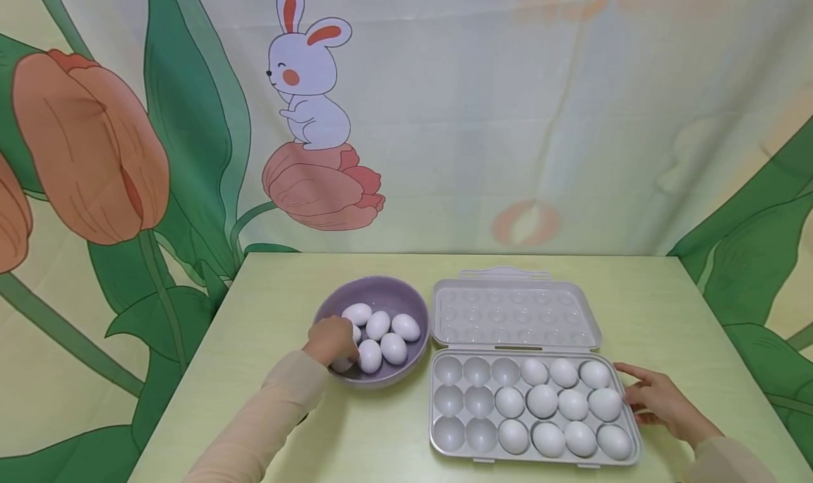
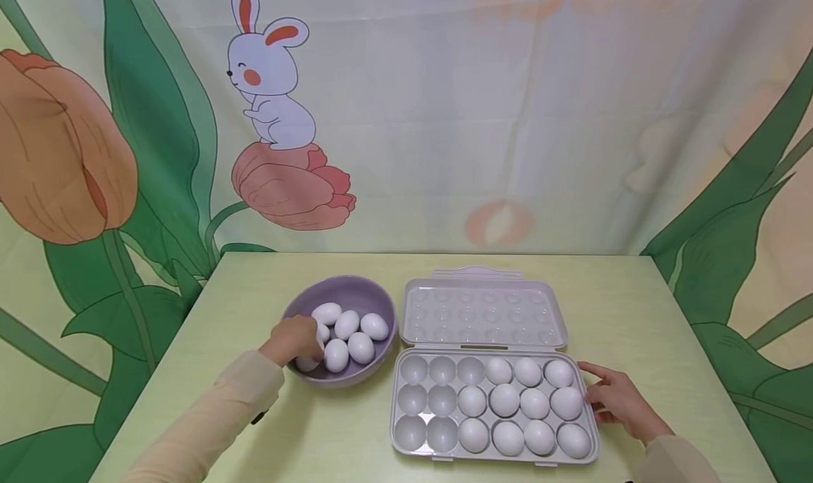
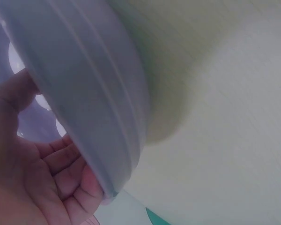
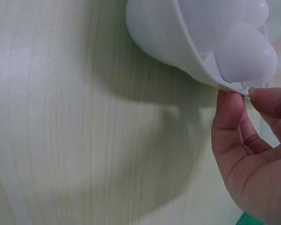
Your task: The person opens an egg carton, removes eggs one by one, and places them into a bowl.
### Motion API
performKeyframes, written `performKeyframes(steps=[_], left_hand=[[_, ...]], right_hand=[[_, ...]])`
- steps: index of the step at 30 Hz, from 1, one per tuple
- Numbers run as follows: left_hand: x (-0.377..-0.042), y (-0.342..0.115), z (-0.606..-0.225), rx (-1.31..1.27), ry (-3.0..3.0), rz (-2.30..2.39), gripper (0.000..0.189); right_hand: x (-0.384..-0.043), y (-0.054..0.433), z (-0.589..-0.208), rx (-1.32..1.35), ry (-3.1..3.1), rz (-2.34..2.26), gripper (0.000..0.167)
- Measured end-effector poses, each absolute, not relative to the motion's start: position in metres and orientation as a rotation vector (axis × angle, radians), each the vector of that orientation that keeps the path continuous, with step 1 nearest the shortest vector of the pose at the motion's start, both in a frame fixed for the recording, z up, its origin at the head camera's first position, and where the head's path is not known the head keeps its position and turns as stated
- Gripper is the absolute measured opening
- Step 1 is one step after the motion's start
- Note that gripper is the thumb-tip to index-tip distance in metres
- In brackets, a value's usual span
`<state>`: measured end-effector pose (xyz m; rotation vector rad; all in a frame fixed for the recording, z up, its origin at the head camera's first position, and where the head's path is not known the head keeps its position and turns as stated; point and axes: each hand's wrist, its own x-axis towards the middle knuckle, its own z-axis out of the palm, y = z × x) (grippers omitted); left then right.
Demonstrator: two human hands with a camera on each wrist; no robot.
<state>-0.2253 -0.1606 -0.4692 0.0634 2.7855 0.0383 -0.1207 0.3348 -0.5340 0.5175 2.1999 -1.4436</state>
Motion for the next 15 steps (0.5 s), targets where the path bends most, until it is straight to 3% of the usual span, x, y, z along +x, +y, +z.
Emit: performKeyframes(steps=[15], left_hand=[[-0.227,-0.160,-0.480,0.084,2.834,0.104,0.041]], right_hand=[[-0.120,0.335,-0.534,0.503,2.194,-1.455,0.062]])
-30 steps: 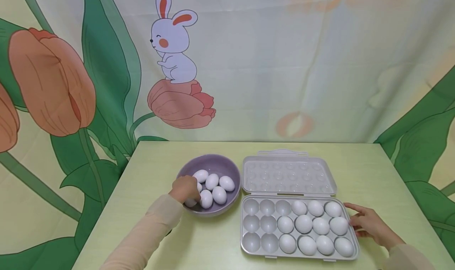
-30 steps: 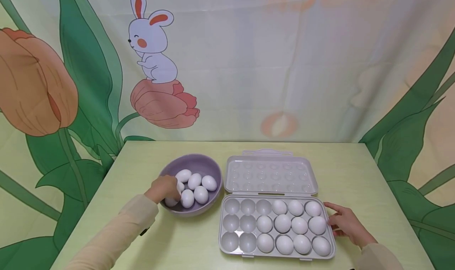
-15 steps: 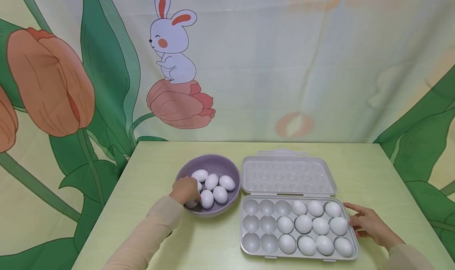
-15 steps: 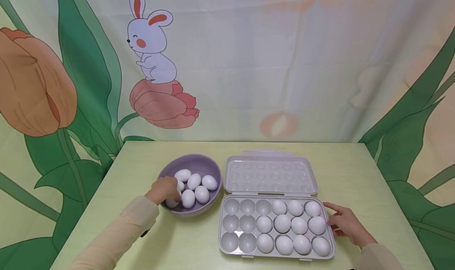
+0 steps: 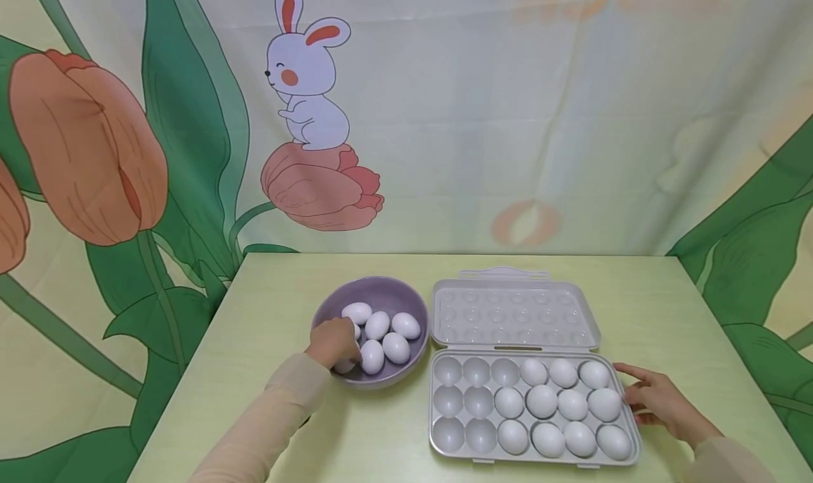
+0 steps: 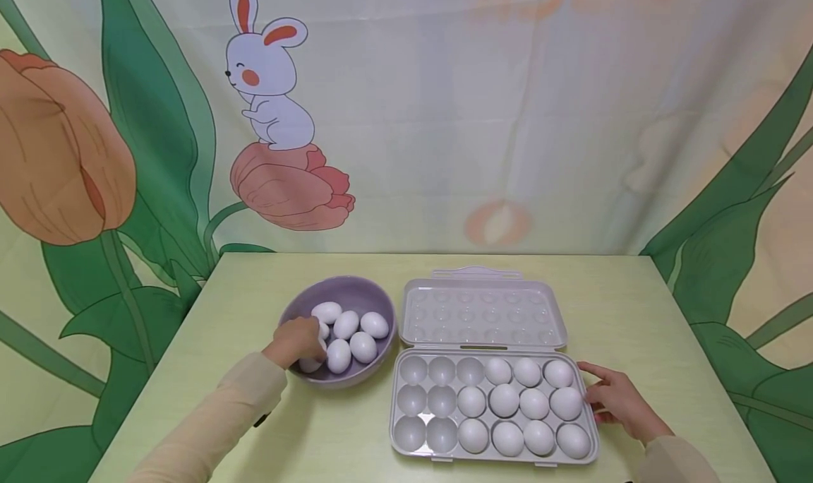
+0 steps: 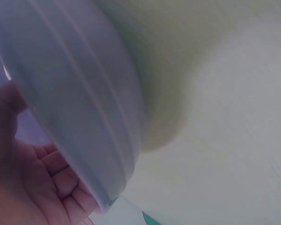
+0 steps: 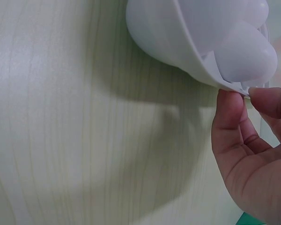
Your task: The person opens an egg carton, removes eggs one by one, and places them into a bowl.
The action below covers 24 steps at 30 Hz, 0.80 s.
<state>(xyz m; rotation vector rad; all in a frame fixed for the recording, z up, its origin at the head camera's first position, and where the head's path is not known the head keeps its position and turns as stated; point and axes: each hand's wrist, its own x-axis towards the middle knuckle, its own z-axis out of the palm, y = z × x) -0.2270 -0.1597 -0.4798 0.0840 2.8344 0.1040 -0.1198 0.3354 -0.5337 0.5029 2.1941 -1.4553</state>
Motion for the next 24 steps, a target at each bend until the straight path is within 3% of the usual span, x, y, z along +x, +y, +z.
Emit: performKeyframes(steps=[15,24], left_hand=[[-0.229,-0.159,-0.489,0.081,2.828,0.109,0.038],[-0.227,-0.153,-0.472,0.152,2.853,0.045,0.031]], right_hand=[[-0.121,0.336,-0.535,0.516,2.196,-1.446,0.062],[-0.120,0.336,-0.535,0.505,2.207,-1.448,0.062]])
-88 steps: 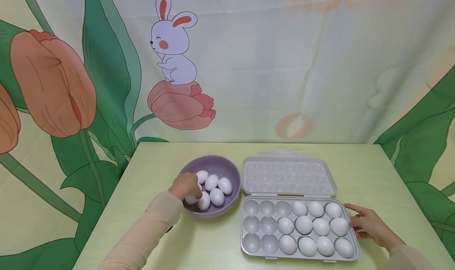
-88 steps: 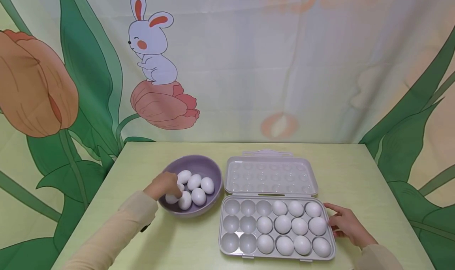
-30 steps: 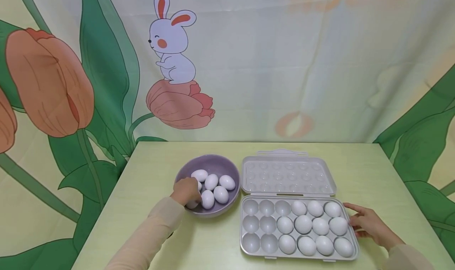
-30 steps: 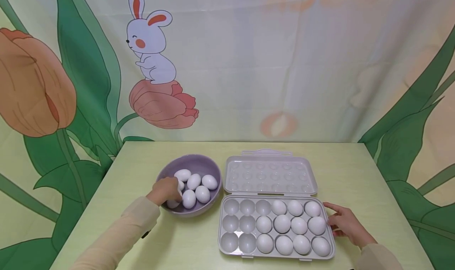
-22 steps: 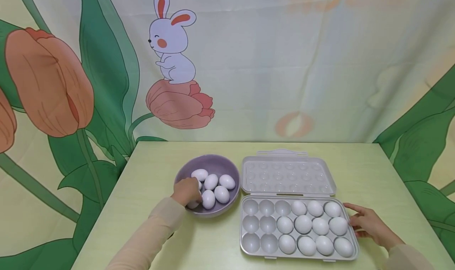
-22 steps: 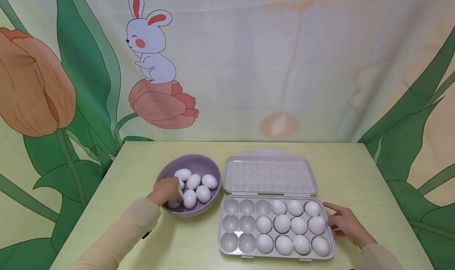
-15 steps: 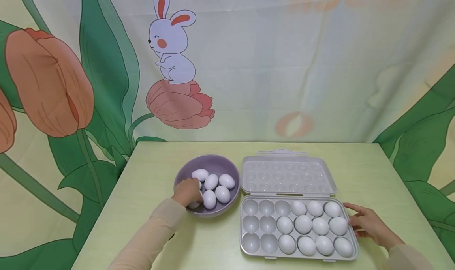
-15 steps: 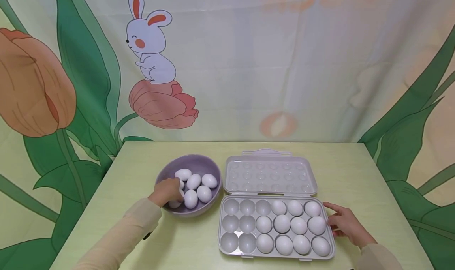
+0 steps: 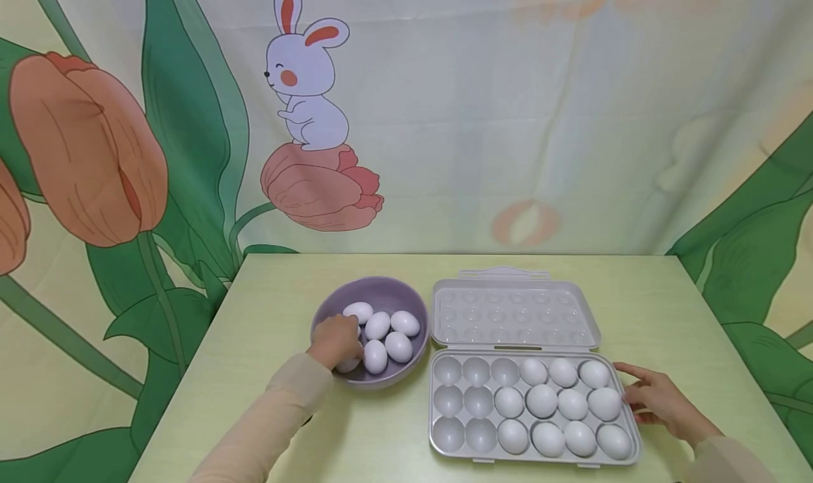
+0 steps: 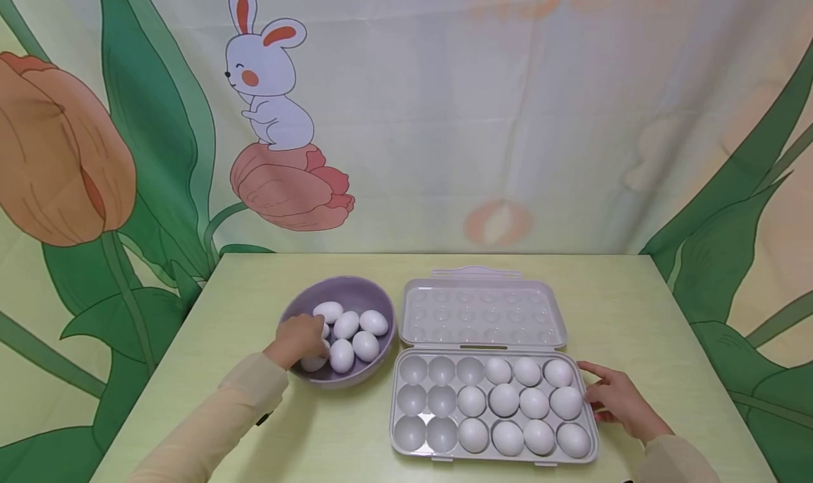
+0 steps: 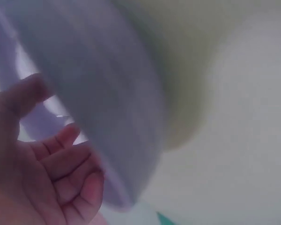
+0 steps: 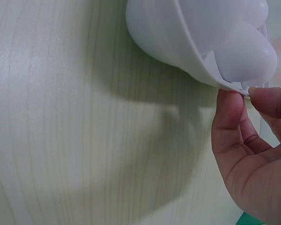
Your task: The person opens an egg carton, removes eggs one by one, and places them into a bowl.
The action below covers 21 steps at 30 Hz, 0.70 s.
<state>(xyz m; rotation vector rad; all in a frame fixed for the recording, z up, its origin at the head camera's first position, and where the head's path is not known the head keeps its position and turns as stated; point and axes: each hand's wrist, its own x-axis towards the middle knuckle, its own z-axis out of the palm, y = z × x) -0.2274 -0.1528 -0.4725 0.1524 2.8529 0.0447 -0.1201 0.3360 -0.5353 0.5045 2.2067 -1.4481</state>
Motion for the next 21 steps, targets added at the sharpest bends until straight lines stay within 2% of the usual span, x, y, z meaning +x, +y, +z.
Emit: performKeyframes(steps=[5,11,16,21], left_hand=[[-0.228,-0.137,-0.455,0.218,2.882,0.079,0.026],[-0.219,-0.103,-0.442,0.508,2.888,0.216,0.027],[-0.204,-0.070,-0.448,0.809,2.804,0.374,0.039],[-0.191,-0.039,-0.463,0.985,2.676,0.475,0.047]], right_hand=[[-0.120,0.336,-0.534,0.506,2.206,-1.454,0.062],[-0.119,0.336,-0.534,0.497,2.210,-1.458,0.064],[-0.119,0.335,-0.534,0.496,2.211,-1.459,0.065],[-0.120,0.335,-0.535,0.500,2.207,-1.458,0.064]])
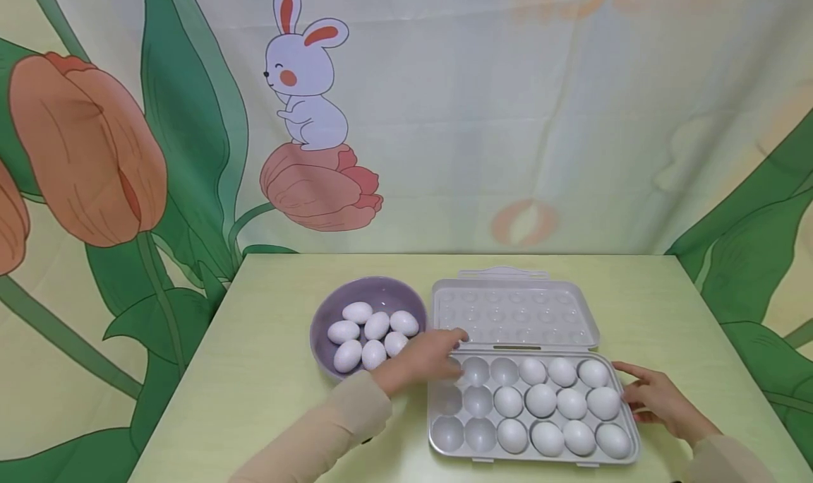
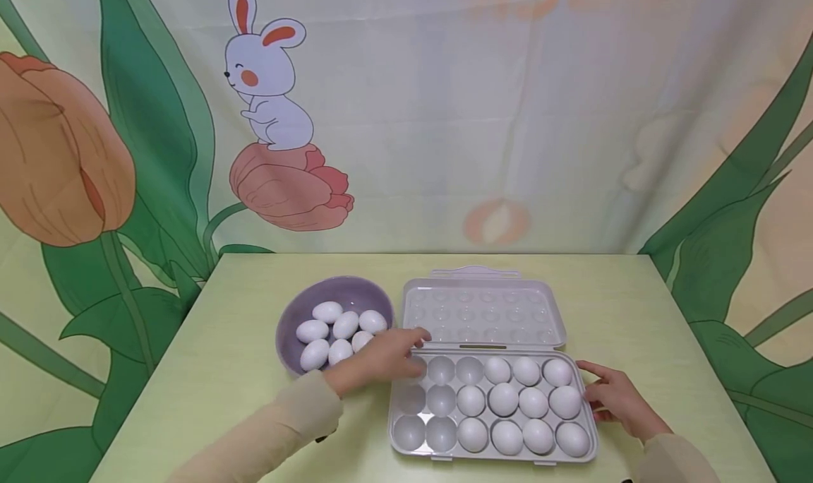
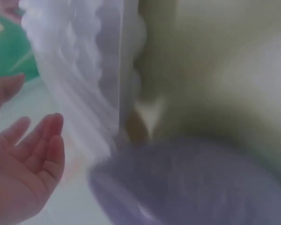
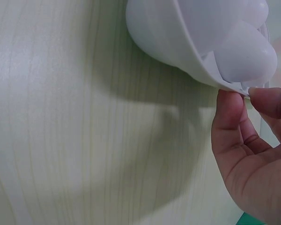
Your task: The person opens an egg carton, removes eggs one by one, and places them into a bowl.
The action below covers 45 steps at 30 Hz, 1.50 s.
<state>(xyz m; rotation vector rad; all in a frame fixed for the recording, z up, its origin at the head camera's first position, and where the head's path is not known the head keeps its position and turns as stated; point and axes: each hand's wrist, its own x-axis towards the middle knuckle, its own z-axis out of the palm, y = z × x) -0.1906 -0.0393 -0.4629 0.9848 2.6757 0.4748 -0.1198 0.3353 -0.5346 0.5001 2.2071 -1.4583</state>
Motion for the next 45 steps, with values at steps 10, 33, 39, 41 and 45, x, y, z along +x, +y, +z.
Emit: performKeyframes(steps=[10,33,39,41,45], left_hand=[[-0.175,0.000,-0.499,1.139,2.612,0.435,0.055],[-0.157,0.039,-0.507,1.409,2.630,-0.281,0.039],[-0.164,0.039,-0.509,1.362,2.617,-0.129,0.039],[-0.167,0.036,-0.507,1.348,2.608,-0.014,0.034],[-0.174,0.031,-0.497,1.303,2.566,0.256,0.027]], right_hand=[[-0.119,0.332,-0.534,0.500,2.203,-1.461,0.062],[-0.120,0.334,-0.534,0.506,2.196,-1.450,0.062],[-0.120,0.335,-0.535,0.512,2.191,-1.445,0.061],[-0.120,0.335,-0.534,0.511,2.192,-1.448,0.061],[-0.119,0.336,-0.533,0.508,2.196,-1.455,0.062]])
